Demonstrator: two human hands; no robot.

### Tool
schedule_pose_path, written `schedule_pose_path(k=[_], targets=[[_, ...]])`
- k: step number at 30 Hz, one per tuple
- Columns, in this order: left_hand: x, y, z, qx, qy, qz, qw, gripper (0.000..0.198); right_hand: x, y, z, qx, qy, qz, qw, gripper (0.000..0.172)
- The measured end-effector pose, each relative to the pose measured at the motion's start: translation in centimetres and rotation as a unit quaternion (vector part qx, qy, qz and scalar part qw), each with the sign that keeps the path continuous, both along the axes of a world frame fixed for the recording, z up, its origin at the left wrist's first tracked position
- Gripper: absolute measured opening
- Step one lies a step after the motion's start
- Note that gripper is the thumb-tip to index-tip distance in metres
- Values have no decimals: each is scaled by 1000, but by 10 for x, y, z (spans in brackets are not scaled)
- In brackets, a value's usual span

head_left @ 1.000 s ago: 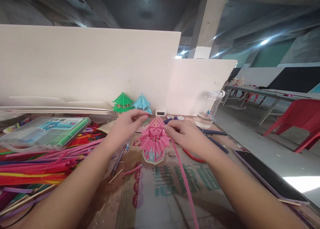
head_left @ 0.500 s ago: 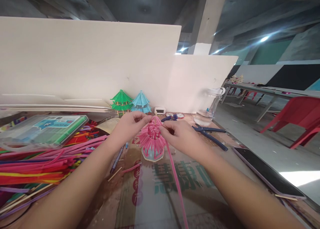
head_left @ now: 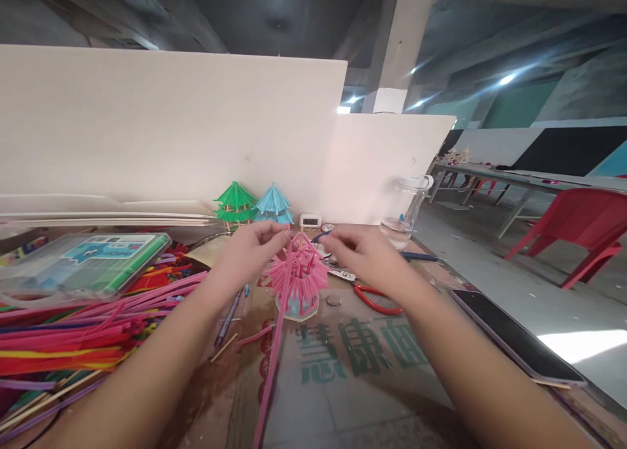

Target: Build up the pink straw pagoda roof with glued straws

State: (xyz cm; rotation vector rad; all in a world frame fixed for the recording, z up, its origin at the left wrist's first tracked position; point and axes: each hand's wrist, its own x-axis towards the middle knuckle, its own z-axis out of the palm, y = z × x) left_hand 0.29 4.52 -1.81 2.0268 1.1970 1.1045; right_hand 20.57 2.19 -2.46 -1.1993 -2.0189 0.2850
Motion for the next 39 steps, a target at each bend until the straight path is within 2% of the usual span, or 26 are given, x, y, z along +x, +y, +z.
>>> schedule_pose_path(k=[3,6,10,15,20,23,27,31,34,39], targets=[[-8,1,4,-27,-11,15,999,32,27,9,9,-6,22,-75,997,33],[-11,1,6,-22,27,15,999,32,48,23,6,-36,-11,-136,990,29],[-12,2,3,17,63,10,998,32,59,48,-12,-86,-65,-167,980,23],[-12,12,-5,58,82,56,993,31,63,83,-45,-135,-84,-205,966,23],[-9,17,-12,46,84,52,994,34,61,109,-71,-162,-82,-195,964,44],[-5,15,-12,21,116,49,992,37,58,120,-80,-174,-72,-184,965,43],[-1,16,-16,19,103,40,994,38,53,133,-86,-196,-69,-180,961,36],[-1,19,-19,36,110,46,992,32,50,142,-91,-216,-62,-174,959,32],[-1,16,-15,42,133,46,989,30,53,143,-91,-216,-41,-168,961,30],[-2,10,-8,31,160,46,986,28,63,127,-80,-188,20,-178,966,21]])
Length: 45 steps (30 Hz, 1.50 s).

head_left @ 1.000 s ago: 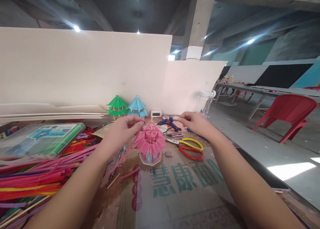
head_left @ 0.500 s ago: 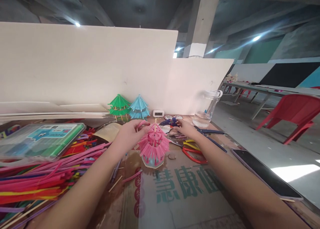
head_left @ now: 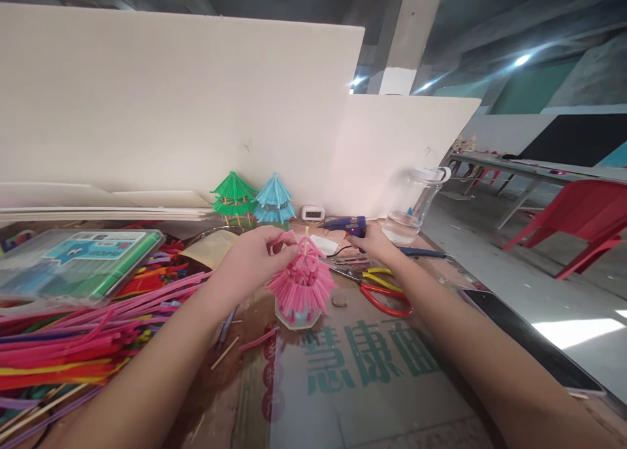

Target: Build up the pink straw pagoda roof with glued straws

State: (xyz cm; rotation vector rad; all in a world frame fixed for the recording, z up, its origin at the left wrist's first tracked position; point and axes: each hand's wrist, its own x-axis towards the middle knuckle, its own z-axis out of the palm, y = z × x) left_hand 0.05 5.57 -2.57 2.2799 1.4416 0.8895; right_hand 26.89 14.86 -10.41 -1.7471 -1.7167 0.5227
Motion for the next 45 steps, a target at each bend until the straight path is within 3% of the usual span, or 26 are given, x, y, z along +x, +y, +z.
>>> schedule_pose_path(k=[6,11,15,21,25,32,45], targets=[[-4,1,2,-18,-5,9,1000,27,-3,-44,33,65,82,33,994,25],[-8,0,4,-11,-42,12,999,39,-13,-80,48,163,207,162,951,29],[-6,1,2,37,-105,7,994,35,-20,-102,52,199,152,216,944,35],[-3,6,-4,-31,-91,-20,995,40,-25,-116,59,201,97,231,947,33],[-3,5,-4,-57,-83,-11,995,37,-29,-117,59,196,83,205,955,26],[1,1,-4,-46,-83,-12,995,29,-35,-119,54,239,49,158,957,30],[2,-3,-3,-40,-66,-22,997,24,-32,-121,56,232,16,163,959,28]])
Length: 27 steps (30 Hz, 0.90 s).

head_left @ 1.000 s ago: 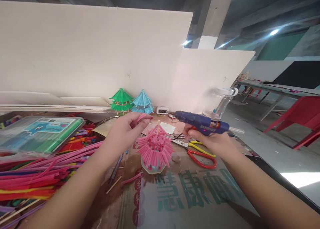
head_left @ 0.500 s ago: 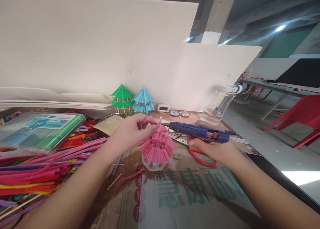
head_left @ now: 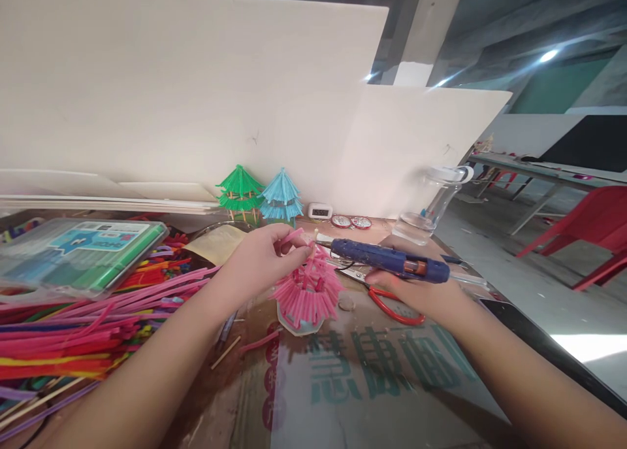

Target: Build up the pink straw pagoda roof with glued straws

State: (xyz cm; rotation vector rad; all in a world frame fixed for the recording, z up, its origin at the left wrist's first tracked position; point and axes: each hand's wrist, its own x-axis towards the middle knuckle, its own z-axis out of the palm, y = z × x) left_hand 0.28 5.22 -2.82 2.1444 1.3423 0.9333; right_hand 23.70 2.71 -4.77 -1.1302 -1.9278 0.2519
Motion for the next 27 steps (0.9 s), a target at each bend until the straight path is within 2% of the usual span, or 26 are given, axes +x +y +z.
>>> schedule_pose_path(k=[9,21,27], targets=[[0,-1,0,-10,4,6,1000,26,-2,-3,3,12,-10,-8,1000,26],[0,0,1,4,11,-3,1000,26,-1,-3,2,1,8,23,1000,29],[0,0,2,3,15,-1,1000,24,-2,-2,0,-17,6,-2,1000,28]])
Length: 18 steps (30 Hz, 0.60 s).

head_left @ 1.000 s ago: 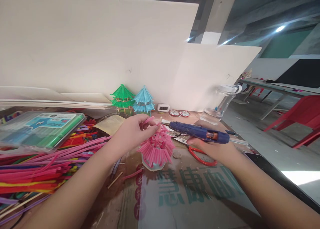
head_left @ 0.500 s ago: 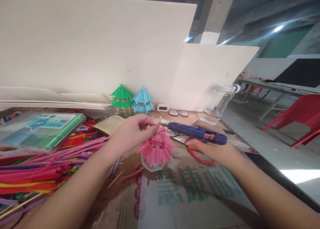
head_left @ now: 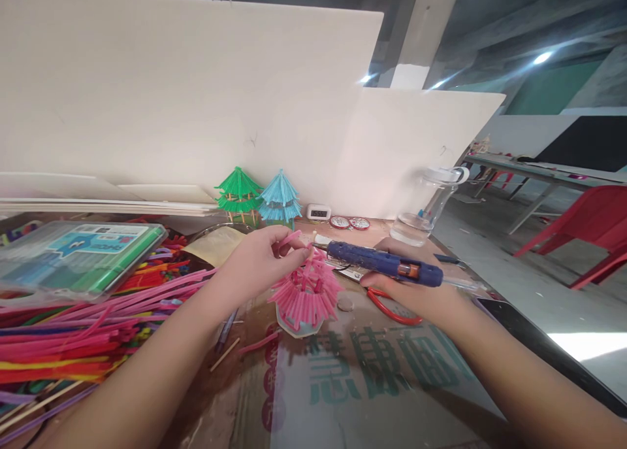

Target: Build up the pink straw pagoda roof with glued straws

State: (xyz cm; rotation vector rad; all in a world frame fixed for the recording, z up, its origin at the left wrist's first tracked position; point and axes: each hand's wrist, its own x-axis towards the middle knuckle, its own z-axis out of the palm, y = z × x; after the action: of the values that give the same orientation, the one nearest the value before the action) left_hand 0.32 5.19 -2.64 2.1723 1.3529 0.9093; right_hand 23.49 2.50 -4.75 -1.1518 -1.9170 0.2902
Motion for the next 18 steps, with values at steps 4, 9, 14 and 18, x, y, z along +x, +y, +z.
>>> schedule_pose_path(k=[4,9,14,18], targets=[[0,0,1,0,-2,-1,1000,24,0,0,1,-3,5,7,1000,26],[-1,0,2,1,-1,-3,1000,23,1,0,2,10,2,7,1000,27],[-1,0,1,4,4,-2,1000,21,2,1,1,15,2,6,1000,27],[-2,0,1,10,11,0,1000,22,3,2,1,20,-3,4,1000,29]])
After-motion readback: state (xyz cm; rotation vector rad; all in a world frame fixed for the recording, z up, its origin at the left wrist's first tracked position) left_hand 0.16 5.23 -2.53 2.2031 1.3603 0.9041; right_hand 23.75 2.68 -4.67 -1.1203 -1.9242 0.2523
